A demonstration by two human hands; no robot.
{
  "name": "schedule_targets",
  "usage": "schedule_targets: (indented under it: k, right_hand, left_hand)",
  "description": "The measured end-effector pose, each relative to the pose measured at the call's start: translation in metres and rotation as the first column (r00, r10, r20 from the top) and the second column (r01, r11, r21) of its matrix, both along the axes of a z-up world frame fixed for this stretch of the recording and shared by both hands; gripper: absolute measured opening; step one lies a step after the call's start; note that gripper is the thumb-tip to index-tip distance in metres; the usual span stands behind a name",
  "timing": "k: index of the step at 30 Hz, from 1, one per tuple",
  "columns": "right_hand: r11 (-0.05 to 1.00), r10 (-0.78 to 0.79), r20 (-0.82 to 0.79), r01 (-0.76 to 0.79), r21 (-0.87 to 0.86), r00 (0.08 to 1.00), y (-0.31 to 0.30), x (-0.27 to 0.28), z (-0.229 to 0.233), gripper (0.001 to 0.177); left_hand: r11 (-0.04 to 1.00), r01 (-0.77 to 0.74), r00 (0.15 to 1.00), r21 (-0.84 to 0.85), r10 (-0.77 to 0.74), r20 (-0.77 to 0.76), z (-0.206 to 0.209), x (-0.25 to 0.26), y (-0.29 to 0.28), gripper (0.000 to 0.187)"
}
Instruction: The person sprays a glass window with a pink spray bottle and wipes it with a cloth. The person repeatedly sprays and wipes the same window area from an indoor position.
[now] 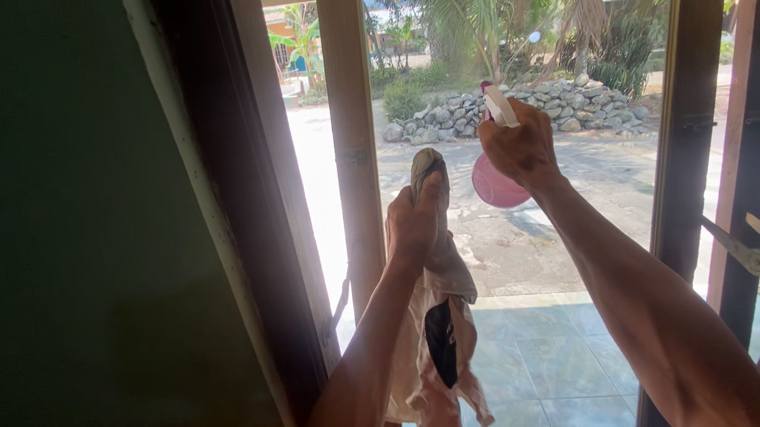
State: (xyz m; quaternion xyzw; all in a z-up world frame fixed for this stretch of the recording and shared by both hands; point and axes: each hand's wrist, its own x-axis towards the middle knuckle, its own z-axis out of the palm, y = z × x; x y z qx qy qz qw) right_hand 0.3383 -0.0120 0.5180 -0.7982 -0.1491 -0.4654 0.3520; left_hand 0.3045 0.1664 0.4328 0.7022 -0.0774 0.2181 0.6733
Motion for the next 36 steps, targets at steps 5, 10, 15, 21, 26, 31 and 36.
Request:
schedule_targets:
  k: [5, 10, 15, 21, 26, 31, 36]
  right_hand:
    - [0.993, 0.005, -0.122, 0.009, 0.114, 0.993, -0.008, 0.006, 0.004, 0.017]
    - [0.986, -0.055, -0.096, 0.07, 0.153, 0.994, -0.036, 0.004, 0.01, 0.017]
    - [0.977, -0.12, -0.062, 0.129, 0.17, 0.991, -0.066, 0.0, 0.009, 0.018]
    - [0.956, -0.15, -0.159, 0.184, 0.227, 0.976, -0.096, -0.005, 0.011, 0.018]
    - [0.948, -0.2, -0.078, 0.213, 0.236, 0.977, -0.125, -0.015, 0.009, 0.018]
    - [0.923, -0.221, -0.098, 0.241, 0.299, 0.97, -0.153, -0.019, 0.004, 0.021]
    - [0.926, -0.25, -0.156, 0.283, 0.249, 0.955, -0.165, -0.037, -0.003, 0.032]
  left_hand:
    - [0.998, -0.009, 1.0, 0.059, 0.009, -0.004, -0.003, 0.002, 0.0, 0.055]
    - [0.998, 0.022, 0.999, 0.061, -0.019, -0.041, -0.003, 0.0, -0.008, 0.054]
    - [0.993, 0.028, 0.999, 0.119, -0.024, -0.037, -0.005, 0.003, -0.025, 0.057]
    - [0.985, 0.064, 0.997, 0.162, -0.057, -0.049, -0.006, 0.005, -0.054, 0.058]
    - [0.983, 0.106, 0.994, 0.152, -0.1, -0.044, -0.011, 0.0, -0.074, 0.057]
    - [0.979, 0.162, 0.987, 0.122, -0.16, -0.026, -0.019, -0.005, -0.092, 0.055]
    - [0.971, 0.151, 0.987, 0.184, -0.138, -0.085, -0.025, -0.013, -0.109, 0.056]
